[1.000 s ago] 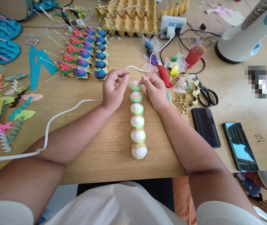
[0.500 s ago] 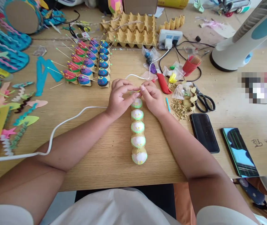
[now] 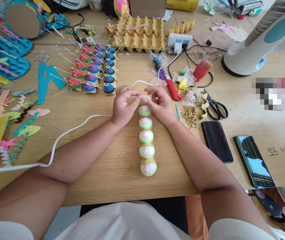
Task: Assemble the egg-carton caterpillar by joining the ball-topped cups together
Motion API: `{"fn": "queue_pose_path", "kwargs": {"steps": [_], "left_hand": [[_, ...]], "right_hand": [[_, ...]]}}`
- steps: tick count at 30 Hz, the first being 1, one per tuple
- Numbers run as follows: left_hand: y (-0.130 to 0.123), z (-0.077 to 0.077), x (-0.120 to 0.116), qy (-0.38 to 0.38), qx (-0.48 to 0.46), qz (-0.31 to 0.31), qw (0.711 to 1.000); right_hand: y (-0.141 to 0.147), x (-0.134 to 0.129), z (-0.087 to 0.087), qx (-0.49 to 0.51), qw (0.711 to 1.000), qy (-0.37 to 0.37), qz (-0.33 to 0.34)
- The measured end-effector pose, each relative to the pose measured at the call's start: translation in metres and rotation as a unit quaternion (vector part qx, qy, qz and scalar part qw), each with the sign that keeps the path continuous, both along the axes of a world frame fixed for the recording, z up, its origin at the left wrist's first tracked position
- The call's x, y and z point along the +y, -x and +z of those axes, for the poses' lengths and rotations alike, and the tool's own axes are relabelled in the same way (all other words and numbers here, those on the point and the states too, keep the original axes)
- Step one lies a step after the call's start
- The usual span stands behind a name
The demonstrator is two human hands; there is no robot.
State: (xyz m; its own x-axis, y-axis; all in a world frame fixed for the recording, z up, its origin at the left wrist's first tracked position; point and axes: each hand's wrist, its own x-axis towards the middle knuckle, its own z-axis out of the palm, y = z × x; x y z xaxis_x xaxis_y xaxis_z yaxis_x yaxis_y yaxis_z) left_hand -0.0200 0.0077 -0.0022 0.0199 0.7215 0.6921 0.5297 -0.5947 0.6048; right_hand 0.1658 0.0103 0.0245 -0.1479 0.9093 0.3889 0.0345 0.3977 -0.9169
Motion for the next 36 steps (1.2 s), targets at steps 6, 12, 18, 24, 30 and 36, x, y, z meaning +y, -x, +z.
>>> {"fn": "queue_pose_path", "kwargs": {"steps": [6,12,18,24,30,36], "left_hand": [[-0.0013,0.0014,-0.0013,-0.005,-0.012,-0.017,1.000],[-0.0015,0.0015,-0.0019,0.005,-0.001,-0.018,1.000],[-0.0011,0.0043,-0.0044,0.030,-0.020,-0.016,0.999],[-0.0005,0.0065,-0.0048,0.029,-0.040,-0.018,0.999],[-0.0006,0.0057,-0.0037,0.022,-0.031,-0.011,0.999],[0.0002,0.0041,-0.0030,0.023,-0.033,-0.008,0.999]], "right_hand": [[-0.0004,-0.0013,0.0027,-0.010,0.999,-0.034,-0.010],[0.0021,-0.0024,0.0017,0.005,1.000,0.004,-0.002],[0.0029,0.0002,0.0005,0.050,0.997,0.054,0.004],[0.0008,0.0028,-0.0038,0.080,0.993,0.090,0.011],[0.0001,0.0042,-0.0031,0.100,0.990,0.094,0.011],[-0.0016,0.0070,-0.0045,0.115,0.986,0.120,0.032]]}}
